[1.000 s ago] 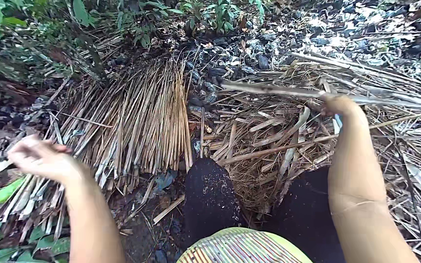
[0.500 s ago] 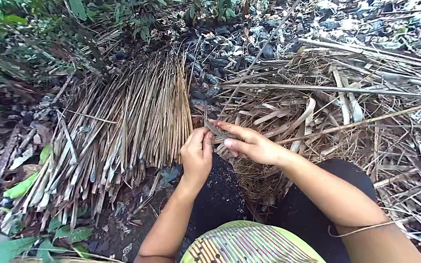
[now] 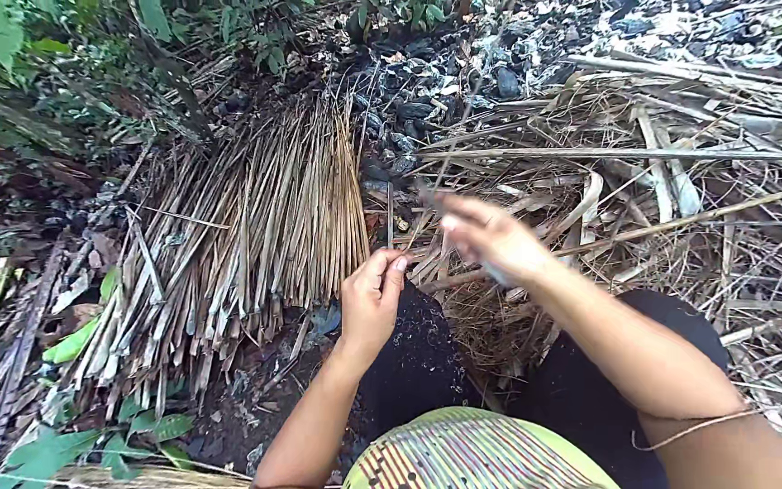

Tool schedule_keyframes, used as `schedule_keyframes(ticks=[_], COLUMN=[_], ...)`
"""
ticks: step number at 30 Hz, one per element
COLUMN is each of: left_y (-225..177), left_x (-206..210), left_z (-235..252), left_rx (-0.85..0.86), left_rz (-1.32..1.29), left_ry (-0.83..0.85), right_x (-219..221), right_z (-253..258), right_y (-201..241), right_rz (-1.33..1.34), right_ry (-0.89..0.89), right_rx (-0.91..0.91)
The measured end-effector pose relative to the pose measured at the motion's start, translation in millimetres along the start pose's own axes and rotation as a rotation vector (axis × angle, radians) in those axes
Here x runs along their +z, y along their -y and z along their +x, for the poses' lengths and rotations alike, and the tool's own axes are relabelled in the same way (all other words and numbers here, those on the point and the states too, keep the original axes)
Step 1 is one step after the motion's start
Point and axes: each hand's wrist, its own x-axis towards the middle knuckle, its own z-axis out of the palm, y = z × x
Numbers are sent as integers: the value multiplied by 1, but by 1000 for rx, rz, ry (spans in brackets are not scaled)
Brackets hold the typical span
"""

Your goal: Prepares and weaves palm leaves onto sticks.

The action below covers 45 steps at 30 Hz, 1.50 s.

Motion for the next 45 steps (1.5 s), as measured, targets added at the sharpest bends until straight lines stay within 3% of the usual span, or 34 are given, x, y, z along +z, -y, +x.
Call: schedule_keyframes(ticks=[3, 8, 9, 14, 20, 25, 27, 32, 34, 38, 45], left_y=[6, 7, 9, 22, 18, 38, 34, 20, 30, 60, 106], left_x=[1, -5, -7, -13, -13, -25, -23, -13, -18, -41, -79], left_z=[-9, 2, 1, -11, -2, -22, -21, -7, -12, -37, -76], left_rx=[-42, -6, 30, 95, 69, 101, 94, 63, 86, 150, 249], left_rz=[-23, 46, 87, 160, 180, 142, 134, 149, 155, 191, 348], left_ry=[21, -31, -32, -9, -27, 27, 22, -29, -2, 64, 82], right_x=[-30, 17, 18, -24, 23, -44, -42, 29, 12, -62, -114], right_z=[13, -4, -4, 14, -2, 22, 21, -2, 4, 26, 30], right_y=[5, -22, -20, -2, -29, -3, -4, -38, -26, -6, -3], right_rz=[180, 256, 269, 310, 249, 282, 289, 246, 229, 248, 264], right_ry=[-101, 359, 359, 74, 333, 15, -20, 375, 281, -3, -86], right_rx=[-41, 263, 258, 34, 227, -86, -95, 192, 134, -153, -344])
